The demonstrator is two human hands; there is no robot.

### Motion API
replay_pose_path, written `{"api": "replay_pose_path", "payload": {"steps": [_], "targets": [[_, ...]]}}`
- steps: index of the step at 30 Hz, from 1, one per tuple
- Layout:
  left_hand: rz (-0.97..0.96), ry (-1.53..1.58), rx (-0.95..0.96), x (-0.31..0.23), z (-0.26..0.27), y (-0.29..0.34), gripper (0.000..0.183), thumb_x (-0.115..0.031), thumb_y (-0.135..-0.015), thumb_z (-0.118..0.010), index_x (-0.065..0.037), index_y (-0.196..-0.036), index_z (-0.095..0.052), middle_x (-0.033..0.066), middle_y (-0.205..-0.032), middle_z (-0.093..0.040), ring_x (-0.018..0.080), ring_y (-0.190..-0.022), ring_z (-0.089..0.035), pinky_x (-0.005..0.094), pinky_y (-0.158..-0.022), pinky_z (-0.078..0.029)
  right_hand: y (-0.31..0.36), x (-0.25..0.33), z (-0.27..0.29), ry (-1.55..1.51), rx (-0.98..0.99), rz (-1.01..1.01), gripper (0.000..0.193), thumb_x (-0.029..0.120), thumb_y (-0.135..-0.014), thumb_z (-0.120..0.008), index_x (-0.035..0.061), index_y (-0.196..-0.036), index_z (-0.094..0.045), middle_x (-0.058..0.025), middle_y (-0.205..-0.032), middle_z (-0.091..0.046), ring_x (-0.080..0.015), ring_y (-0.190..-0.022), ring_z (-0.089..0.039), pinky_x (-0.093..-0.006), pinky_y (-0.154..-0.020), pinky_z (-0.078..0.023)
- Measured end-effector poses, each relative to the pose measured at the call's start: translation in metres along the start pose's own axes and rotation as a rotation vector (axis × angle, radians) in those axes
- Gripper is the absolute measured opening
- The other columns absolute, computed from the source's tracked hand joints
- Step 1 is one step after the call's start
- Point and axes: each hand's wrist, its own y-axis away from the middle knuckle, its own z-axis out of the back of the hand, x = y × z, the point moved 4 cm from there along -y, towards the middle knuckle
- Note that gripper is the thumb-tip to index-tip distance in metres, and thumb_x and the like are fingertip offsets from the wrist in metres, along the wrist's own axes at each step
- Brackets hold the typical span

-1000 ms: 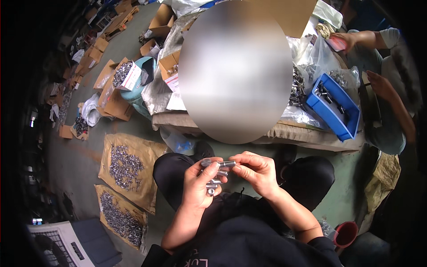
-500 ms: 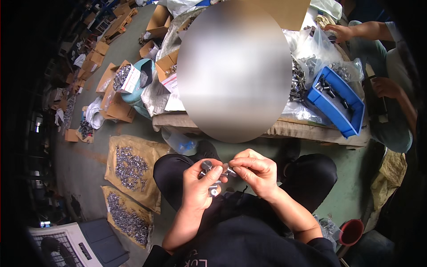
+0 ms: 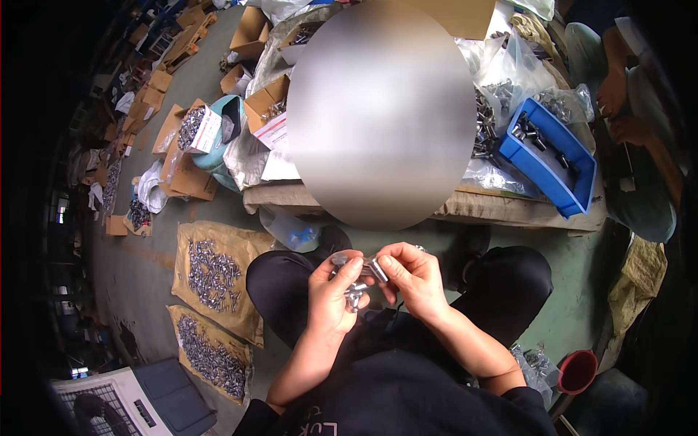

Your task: The person picks up metal bolts and fittings from a table and connects them together by hand. The person then pulls back a white fabric sack to uncover smaller metal hardware and fits additional metal pieces together.

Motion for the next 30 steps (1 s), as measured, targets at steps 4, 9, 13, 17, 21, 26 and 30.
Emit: {"api": "replay_pose_path", "payload": {"steps": [4,9,13,17,21,26,30], "targets": [[0.002,-0.089,0.054,-0.005,-0.001,0.001,0.014,-0.010,-0.080,-0.058,-0.003,-0.092,-0.056,0.0067,-0.075,-0.058,0.0113,-0.061,-0.056,0.0180,-0.036,-0.035,0.000,0.008,0.004,0.019,-0.043,0.063,0.012,0.007,-0.080,-0.057,-0.0021,-0.088,-0.054,-0.0047,-0.067,-0.055,-0.0088,-0.051,-0.050,-0.0192,-0.043,-0.041],[0.018,-0.126,0.094,-0.006,-0.005,0.004,0.016,-0.011,-0.081,-0.057,-0.002,-0.094,-0.056,0.0069,-0.076,-0.058,0.0115,-0.060,-0.057,0.0171,-0.036,-0.035,0.000,0.014,0.005,0.011,-0.043,0.103,0.016,0.001,-0.075,-0.062,-0.0023,-0.089,-0.054,-0.0047,-0.069,-0.056,-0.0096,-0.053,-0.052,-0.0201,-0.047,-0.044],[0.123,-0.095,0.140,0.002,-0.004,0.005,0.020,-0.011,-0.080,-0.059,-0.003,-0.097,-0.054,0.0067,-0.077,-0.058,0.0123,-0.061,-0.057,0.0177,-0.037,-0.037,0.004,0.017,0.007,0.089,-0.103,0.215,0.017,-0.002,-0.074,-0.062,-0.0019,-0.089,-0.054,-0.0045,-0.071,-0.056,-0.0096,-0.056,-0.053,-0.0199,-0.052,-0.046],[0.162,-0.054,0.195,0.001,-0.006,0.004,0.023,-0.007,-0.077,-0.061,-0.004,-0.098,-0.052,0.0071,-0.079,-0.058,0.0128,-0.061,-0.058,0.0181,-0.037,-0.038,0.008,0.021,0.007,0.262,-0.050,0.478,0.016,-0.004,-0.073,-0.062,-0.0023,-0.088,-0.055,-0.0059,-0.080,-0.054,-0.0099,-0.068,-0.053,-0.0201,-0.061,-0.046],[0.085,-0.063,0.166,-0.004,-0.009,0.004,0.023,-0.002,-0.075,-0.062,-0.004,-0.095,-0.052,0.0077,-0.080,-0.058,0.0138,-0.061,-0.058,0.0185,-0.038,-0.039,0.007,0.024,0.008,0.299,0.012,0.507,0.016,-0.005,-0.073,-0.061,-0.0027,-0.088,-0.056,-0.0071,-0.087,-0.052,-0.0107,-0.077,-0.052,-0.0215,-0.066,-0.045],[-0.088,-0.190,0.161,-0.007,-0.013,0.006,0.023,0.001,-0.073,-0.062,-0.002,-0.094,-0.052,0.0083,-0.082,-0.058,0.0136,-0.062,-0.058,0.0186,-0.040,-0.040,0.003,0.021,0.005,-0.116,0.134,0.325,0.029,-0.007,-0.071,-0.061,-0.0027,-0.099,-0.053,-0.0070,-0.090,-0.052,-0.0121,-0.080,-0.052,-0.0227,-0.070,-0.045],[-0.207,-0.344,0.168,-0.008,-0.012,0.007,0.024,0.002,-0.072,-0.062,0.000,-0.093,-0.052,0.0089,-0.083,-0.059,0.0131,-0.061,-0.058,0.0189,-0.041,-0.041,0.003,0.014,0.004,-0.227,0.111,0.181,0.035,-0.009,-0.070,-0.061,-0.0028,-0.103,-0.051,-0.0073,-0.092,-0.054,-0.0122,-0.080,-0.054,-0.0229,-0.069,-0.046]]}}
